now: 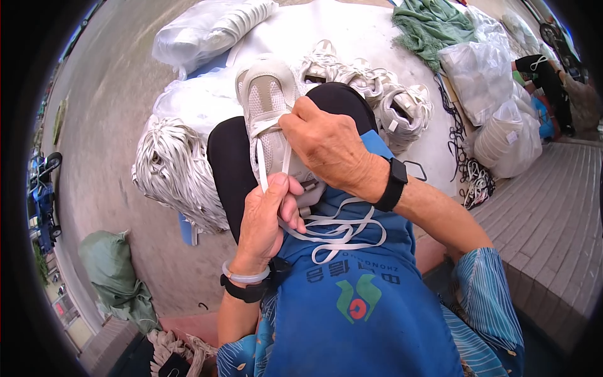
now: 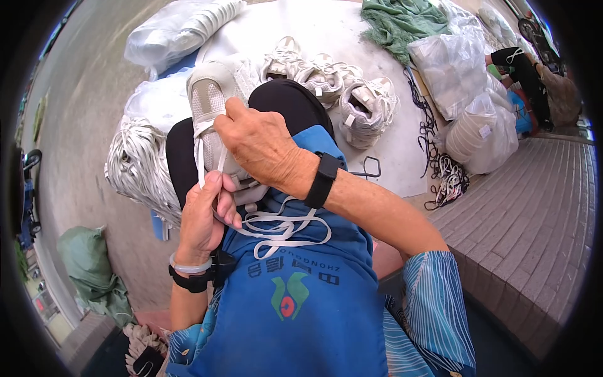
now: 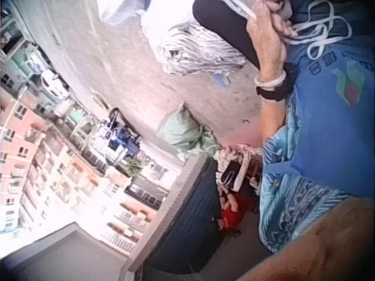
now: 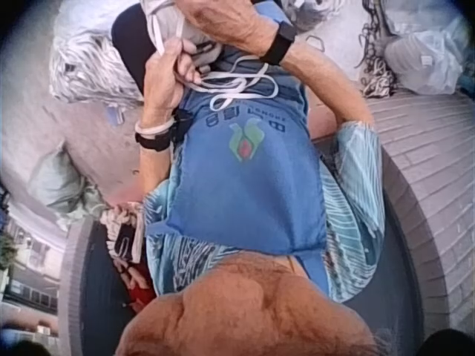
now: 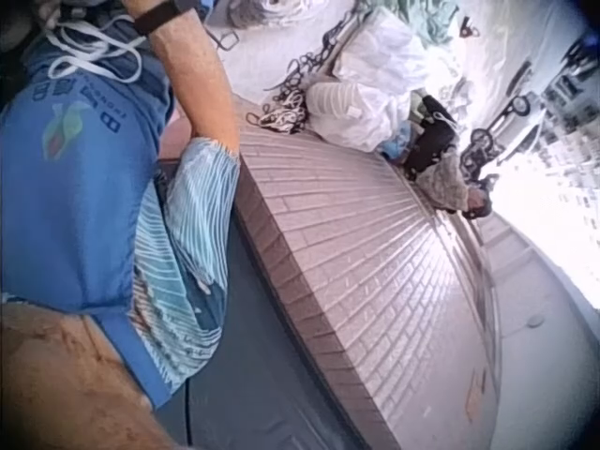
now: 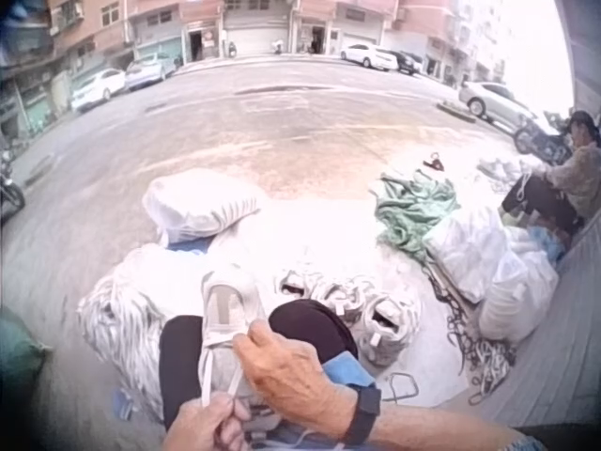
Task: Inserting and tying laces on a pair of white sneakers while sitting on the floor.
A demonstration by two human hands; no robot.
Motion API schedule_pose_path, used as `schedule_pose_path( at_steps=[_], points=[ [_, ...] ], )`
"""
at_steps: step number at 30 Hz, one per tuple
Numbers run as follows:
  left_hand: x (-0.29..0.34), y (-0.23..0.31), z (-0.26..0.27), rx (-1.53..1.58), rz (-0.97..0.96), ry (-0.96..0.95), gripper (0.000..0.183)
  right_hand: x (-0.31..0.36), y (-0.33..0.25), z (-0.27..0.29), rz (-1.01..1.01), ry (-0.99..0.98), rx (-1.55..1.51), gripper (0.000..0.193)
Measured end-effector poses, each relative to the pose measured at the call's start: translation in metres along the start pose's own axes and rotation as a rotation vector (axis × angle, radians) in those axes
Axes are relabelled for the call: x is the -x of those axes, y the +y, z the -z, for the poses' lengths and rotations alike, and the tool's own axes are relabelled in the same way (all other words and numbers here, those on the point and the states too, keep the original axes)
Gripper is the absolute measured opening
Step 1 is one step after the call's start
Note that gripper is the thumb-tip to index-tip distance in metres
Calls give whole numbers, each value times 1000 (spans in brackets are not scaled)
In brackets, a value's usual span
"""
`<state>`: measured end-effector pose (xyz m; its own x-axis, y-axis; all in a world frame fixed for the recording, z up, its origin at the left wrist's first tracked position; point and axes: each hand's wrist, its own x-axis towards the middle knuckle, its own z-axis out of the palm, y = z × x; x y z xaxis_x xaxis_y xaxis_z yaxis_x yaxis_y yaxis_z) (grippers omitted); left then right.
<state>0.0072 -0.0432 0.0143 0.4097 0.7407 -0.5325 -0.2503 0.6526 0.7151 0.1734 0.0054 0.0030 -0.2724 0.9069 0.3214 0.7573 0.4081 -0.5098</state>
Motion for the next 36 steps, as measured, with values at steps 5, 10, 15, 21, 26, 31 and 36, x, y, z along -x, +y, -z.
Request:
schedule_pose_path(
  at_steps=[5,10,15,21,26,31,36],
  points=[
    [2,1,2,27,-20,76,37,-12,16,-8,38,-83,-251,14],
    [18,10,16,-196,-60,-64,39,-8,30,5,-56,-130,-215,24],
    [35,26,-1,-388,6,-120,39,-3,15,38,-483,-390,-360,29],
    [23,5,-33,-888,-320,-307,25,27,-27,23,-615,-563,-1162,32],
    [16,16,-10,-1120,-315,-302,22,28,-13,20,-768,-446,-1373,25],
    [-24,40,-2,-1155,-761,494,9,31,-3,11,-636,-289,-1081,28],
    [-45,42,8,-1614,-994,435,17,33,-3,4,-541,-250,-1033,26]
  ],
)
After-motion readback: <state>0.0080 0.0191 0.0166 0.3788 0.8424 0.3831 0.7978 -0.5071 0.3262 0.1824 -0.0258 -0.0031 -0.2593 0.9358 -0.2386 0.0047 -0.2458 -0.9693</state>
